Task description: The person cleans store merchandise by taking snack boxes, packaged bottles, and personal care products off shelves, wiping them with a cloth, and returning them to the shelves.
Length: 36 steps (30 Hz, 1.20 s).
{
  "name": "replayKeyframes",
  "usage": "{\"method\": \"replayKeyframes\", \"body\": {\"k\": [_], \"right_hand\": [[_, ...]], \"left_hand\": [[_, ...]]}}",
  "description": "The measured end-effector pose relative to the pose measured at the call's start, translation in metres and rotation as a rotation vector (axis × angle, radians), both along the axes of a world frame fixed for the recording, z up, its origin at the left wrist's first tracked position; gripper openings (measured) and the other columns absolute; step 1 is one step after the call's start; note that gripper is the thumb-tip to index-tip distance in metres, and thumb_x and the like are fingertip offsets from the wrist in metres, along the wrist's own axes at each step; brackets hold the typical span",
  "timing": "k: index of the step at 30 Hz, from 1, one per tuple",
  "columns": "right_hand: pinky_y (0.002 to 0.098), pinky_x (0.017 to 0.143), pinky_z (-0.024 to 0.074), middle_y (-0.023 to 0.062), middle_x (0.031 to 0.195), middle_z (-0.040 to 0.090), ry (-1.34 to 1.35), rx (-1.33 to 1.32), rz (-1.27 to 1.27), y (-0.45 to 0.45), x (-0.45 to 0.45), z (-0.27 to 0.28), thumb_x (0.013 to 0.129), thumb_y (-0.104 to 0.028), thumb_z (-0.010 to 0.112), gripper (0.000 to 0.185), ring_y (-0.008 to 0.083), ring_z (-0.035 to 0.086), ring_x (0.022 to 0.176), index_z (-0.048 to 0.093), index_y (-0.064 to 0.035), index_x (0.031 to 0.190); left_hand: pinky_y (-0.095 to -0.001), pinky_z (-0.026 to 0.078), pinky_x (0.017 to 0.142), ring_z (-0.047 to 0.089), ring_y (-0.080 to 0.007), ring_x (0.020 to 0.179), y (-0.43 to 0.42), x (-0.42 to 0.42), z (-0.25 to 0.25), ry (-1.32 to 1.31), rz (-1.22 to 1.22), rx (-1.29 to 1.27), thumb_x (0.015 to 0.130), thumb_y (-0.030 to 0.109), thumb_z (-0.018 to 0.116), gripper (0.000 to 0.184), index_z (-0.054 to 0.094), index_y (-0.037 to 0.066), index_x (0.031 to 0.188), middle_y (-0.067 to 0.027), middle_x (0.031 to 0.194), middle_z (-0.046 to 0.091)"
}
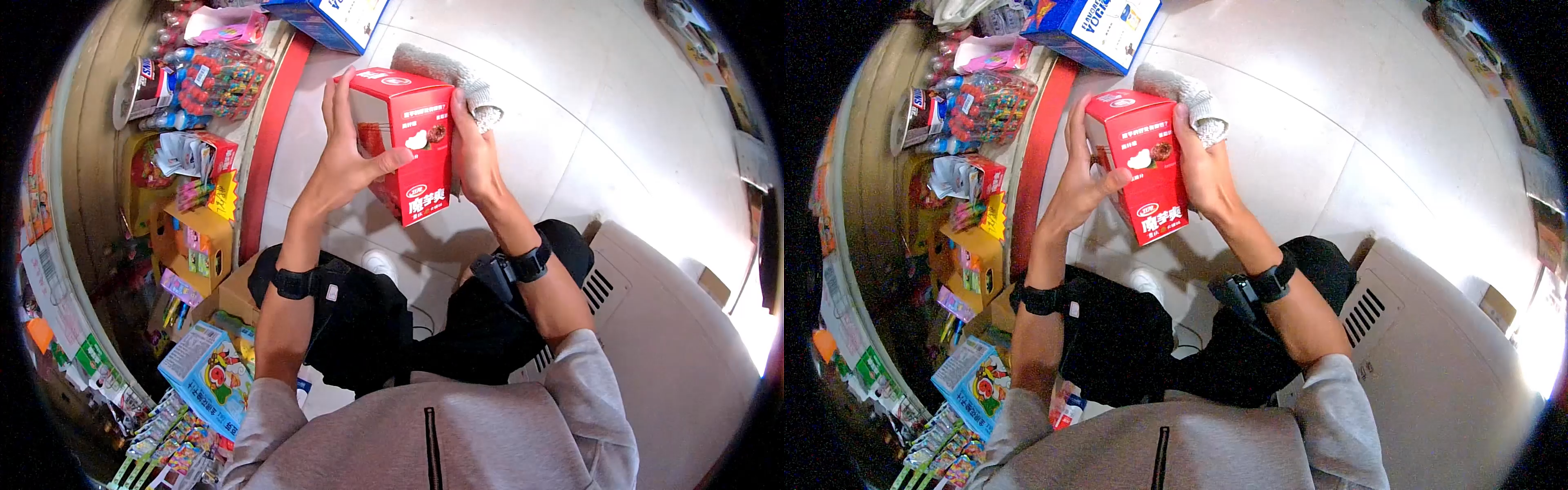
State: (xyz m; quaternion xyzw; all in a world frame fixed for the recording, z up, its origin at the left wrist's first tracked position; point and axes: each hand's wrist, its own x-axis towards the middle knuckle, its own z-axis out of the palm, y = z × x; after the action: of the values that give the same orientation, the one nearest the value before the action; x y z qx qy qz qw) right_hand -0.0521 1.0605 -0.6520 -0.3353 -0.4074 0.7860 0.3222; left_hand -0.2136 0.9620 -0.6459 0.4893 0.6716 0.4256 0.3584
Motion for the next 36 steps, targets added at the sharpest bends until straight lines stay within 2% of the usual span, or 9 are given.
{"method": "replayKeyframes", "body": {"k": [6, 8, 14, 17, 20, 27, 30, 33, 36], "right_hand": [[0.0348, 0.1, 0.0447, 0.0154, 0.127, 0.057, 0.099, -0.213, 0.106, 0.001, -0.003, 0.007, 0.102, -0.051, 0.036, 0.062, 0.0192, 0.057, 0.115, 0.047, 0.0026, 0.132], [0.0342, 0.1, 0.0455, 0.0159, 0.127, 0.058, -0.016, -0.161, 0.079, 0.001, -0.005, 0.003, 0.101, -0.052, 0.037, 0.064, 0.0202, 0.058, 0.114, 0.047, 0.0019, 0.133], [0.0354, 0.092, 0.0489, 0.0147, 0.121, 0.058, -0.009, -0.326, 0.108, 0.005, -0.011, -0.03, 0.102, -0.041, 0.041, 0.05, 0.02, 0.059, 0.108, 0.046, 0.0008, 0.129], [0.0324, 0.078, 0.0533, 0.013, 0.107, 0.063, -0.08, -0.224, 0.038, -0.002, -0.015, -0.029, 0.102, -0.038, 0.041, 0.044, 0.0177, 0.065, 0.089, 0.051, 0.0001, 0.122], [0.032, 0.075, 0.0542, 0.0136, 0.107, 0.063, -0.098, -0.249, 0.0, -0.004, -0.015, -0.024, 0.102, -0.037, 0.041, 0.043, 0.0173, 0.066, 0.086, 0.051, 0.0005, 0.12], [0.0324, 0.089, 0.0424, 0.0098, 0.105, 0.061, -0.151, -0.02, 0.05, -0.03, -0.002, 0.011, 0.104, -0.035, 0.042, 0.042, 0.0161, 0.053, 0.096, 0.052, 0.003, 0.12], [0.0325, 0.093, 0.0419, 0.0119, 0.114, 0.06, -0.222, 0.009, 0.097, -0.036, 0.001, 0.006, 0.103, -0.032, 0.044, 0.04, 0.017, 0.054, 0.104, 0.05, 0.0014, 0.125], [0.0327, 0.1, 0.0402, 0.0134, 0.123, 0.058, -0.089, -0.064, 0.026, -0.047, -0.001, 0.005, 0.103, -0.036, 0.044, 0.046, 0.0189, 0.053, 0.115, 0.047, 0.0022, 0.129], [0.0333, 0.101, 0.04, 0.0133, 0.125, 0.057, -0.103, -0.136, 0.053, -0.057, -0.003, -0.003, 0.104, -0.036, 0.043, 0.047, 0.0185, 0.053, 0.115, 0.047, 0.0037, 0.129]], "left_hand": [[-0.0489, 0.014, 0.117, 0.003, -0.0399, 0.145, 0.0, -0.002, -0.001, -0.031, 0.111, -0.032, 0.073, 0.059, 0.071, 0.113, 0.011, 0.002, 0.151, -0.0291, 0.151, 0.007], [-0.0477, 0.015, 0.117, 0.01, -0.0389, 0.144, -0.001, -0.004, 0.002, -0.047, 0.111, -0.106, 0.075, 0.057, 0.068, 0.109, 0.012, 0.002, 0.151, -0.0269, 0.149, 0.013], [-0.0452, 0.02, 0.115, 0.021, -0.0362, 0.14, -0.002, -0.001, -0.005, -0.308, 0.115, -0.104, 0.077, 0.054, 0.067, 0.101, 0.019, 0.004, 0.15, -0.0234, 0.144, 0.023], [-0.0439, 0.023, 0.114, 0.024, -0.0344, 0.139, 0.003, 0.004, -0.002, -0.275, 0.168, -0.113, 0.078, 0.052, 0.067, 0.095, 0.024, 0.006, 0.149, -0.0222, 0.144, 0.024], [-0.0429, 0.029, 0.111, 0.028, -0.0327, 0.137, 0.004, 0.001, -0.008, -0.324, 0.276, -0.118, 0.079, 0.05, 0.067, 0.091, 0.028, 0.007, 0.148, -0.0214, 0.144, 0.024], [-0.0374, 0.04, 0.101, 0.049, -0.0266, 0.121, 0.009, -0.021, -0.011, -0.61, 0.426, -0.012, 0.083, 0.047, 0.064, 0.081, 0.032, 0.002, 0.144, -0.0202, 0.136, 0.039], [-0.0379, 0.041, 0.1, 0.047, -0.0284, 0.123, 0.01, -0.019, -0.005, -0.609, 0.391, -0.018, 0.083, 0.049, 0.064, 0.082, 0.034, 0.003, 0.143, -0.0201, 0.136, 0.036], [-0.0381, 0.042, 0.1, 0.045, -0.0307, 0.124, 0.012, -0.018, -0.009, -0.479, 0.409, -0.025, 0.081, 0.05, 0.065, 0.083, 0.035, 0.005, 0.143, -0.0201, 0.135, 0.033], [-0.0389, 0.043, 0.1, 0.042, -0.0326, 0.126, 0.012, -0.016, -0.009, -0.405, 0.36, -0.001, 0.081, 0.053, 0.066, 0.084, 0.035, 0.006, 0.143, -0.0203, 0.134, 0.03]]}}
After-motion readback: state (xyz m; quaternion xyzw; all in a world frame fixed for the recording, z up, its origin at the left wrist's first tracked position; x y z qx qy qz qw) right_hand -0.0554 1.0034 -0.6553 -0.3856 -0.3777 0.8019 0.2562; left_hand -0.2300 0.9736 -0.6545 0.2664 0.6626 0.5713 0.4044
